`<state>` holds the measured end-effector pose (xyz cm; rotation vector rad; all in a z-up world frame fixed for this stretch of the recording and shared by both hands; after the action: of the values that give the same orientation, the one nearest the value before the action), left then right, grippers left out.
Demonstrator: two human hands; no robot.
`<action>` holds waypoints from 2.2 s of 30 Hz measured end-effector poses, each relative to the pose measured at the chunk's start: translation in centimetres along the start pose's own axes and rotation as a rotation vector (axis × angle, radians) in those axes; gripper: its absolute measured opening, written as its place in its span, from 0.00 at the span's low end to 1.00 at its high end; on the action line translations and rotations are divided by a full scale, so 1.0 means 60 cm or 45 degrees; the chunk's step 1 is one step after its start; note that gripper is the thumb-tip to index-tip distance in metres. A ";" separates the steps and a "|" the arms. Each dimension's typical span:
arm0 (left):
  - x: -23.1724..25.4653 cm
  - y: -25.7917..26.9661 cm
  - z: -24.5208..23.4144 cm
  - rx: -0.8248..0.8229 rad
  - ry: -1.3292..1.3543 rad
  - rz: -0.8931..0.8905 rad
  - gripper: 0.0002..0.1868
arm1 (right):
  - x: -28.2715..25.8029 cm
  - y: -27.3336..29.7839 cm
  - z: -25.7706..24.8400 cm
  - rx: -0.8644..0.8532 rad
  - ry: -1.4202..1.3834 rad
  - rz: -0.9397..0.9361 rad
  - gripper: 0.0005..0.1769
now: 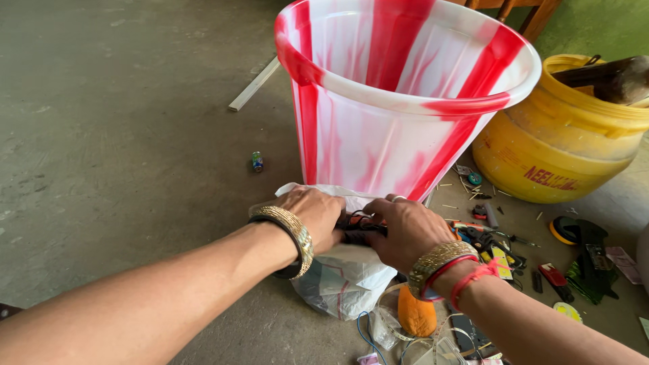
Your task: The person sorts through a pile of electronic waste and miscellaneous items on the floor, picking up and inspecting various components like wires, circuit boards, and plastic parts. They place selected items into a white plastic bag and a nearby basin.
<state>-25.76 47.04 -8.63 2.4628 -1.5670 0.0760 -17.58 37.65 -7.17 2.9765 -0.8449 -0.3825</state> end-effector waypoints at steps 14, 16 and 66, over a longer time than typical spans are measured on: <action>-0.061 -0.001 0.074 -0.208 -0.038 -0.179 0.69 | 0.026 0.011 0.031 -0.175 0.104 0.074 0.51; -0.050 -0.004 0.071 -0.165 -0.030 -0.139 0.70 | 0.027 0.007 0.029 -0.141 0.087 0.046 0.47; -0.137 0.007 0.029 0.551 0.383 -0.355 0.24 | -0.091 -0.132 0.149 -0.157 0.190 -0.265 0.27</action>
<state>-29.78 53.80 -11.60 2.7922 -1.1643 0.7729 -20.16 47.60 -15.32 2.9393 -0.4810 -0.2048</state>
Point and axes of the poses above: each hand's wrist, its own y-axis away from the middle knuckle, its own z-axis out of the palm, x = y × z, the point moved 9 cm from there along -y, towards the middle knuckle, and after that the axes turned 1 degree about x, right-handed, at the moved point
